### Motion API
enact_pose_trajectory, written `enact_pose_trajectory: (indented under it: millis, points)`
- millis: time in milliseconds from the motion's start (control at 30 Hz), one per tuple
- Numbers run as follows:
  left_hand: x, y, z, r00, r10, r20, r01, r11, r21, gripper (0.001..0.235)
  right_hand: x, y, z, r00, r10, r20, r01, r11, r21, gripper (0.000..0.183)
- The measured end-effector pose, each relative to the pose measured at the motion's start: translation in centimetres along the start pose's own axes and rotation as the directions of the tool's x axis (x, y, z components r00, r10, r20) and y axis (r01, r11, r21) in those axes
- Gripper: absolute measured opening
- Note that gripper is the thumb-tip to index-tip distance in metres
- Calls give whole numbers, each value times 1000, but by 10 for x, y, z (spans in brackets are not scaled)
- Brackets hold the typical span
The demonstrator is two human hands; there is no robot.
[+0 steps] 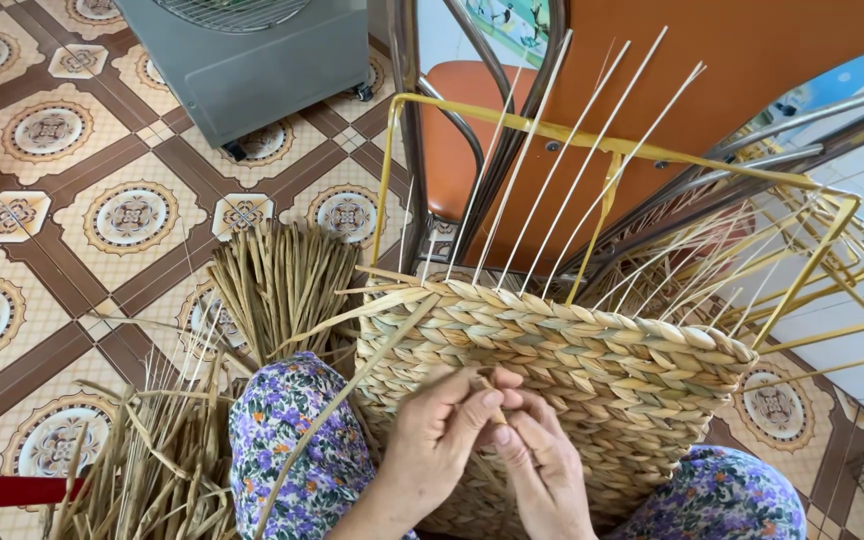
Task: The person sits with a woven water-hyacinth basket on their lap and weaves thin straw strands around the rim, threading and tightening them over the upright stakes. They pull new strands from a bundle beside them, fold and twist the strands into place, and at one point trim a strand with scissors.
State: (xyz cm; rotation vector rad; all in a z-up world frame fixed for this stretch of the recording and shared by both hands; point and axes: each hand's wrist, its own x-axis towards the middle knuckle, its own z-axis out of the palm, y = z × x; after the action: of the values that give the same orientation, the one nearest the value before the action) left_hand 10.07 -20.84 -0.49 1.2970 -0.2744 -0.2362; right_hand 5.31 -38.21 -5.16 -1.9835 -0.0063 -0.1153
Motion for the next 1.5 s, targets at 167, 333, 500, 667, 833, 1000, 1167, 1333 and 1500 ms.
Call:
enact_pose_trajectory:
  millis: [167, 333, 500, 667, 833, 1000, 1167, 1333, 1500]
  points:
    - [-18, 63, -96, 943, 307, -126, -330, 911, -249, 21, 2, -18, -9, 985, -171, -30, 171, 985, -24, 28]
    - [-47, 110, -150, 865, 221, -450, -268, 962, -43, 22, 29, -28, -28, 999, 11, -53, -6, 995, 97, 27]
    - [-50, 144, -150, 835, 413, -365, -203, 846, 493, 27, 86, -80, 1, 999, -30, -37, 28, 997, -68, 33]
    - [28, 141, -111, 908, 403, 118, -305, 441, 844, 16, 141, -94, 36, 1000, -12, 16, 14, 988, -155, 38]
    - [86, 67, -104, 998, 2, 67, -53, 638, 768, 13, 135, -80, 48, 980, -177, -92, 159, 972, -173, 7]
    - [93, 69, -101, 999, -45, 22, 11, 620, 785, 17, 113, -60, 45, 954, -243, -178, 215, 963, -165, 8]
    - [98, 72, -93, 995, -93, 47, 14, 564, 826, 23, 102, -57, 45, 905, -381, -189, 359, 923, -140, 13]
    - [105, 69, -82, 994, -63, 87, -66, 282, 957, 19, 99, -64, 43, 875, -468, -121, 432, 870, -239, 12]
    - [100, 62, -89, 962, 142, 234, -251, 110, 962, 13, 125, -69, 37, 884, -467, 0, 445, 843, -303, 4]
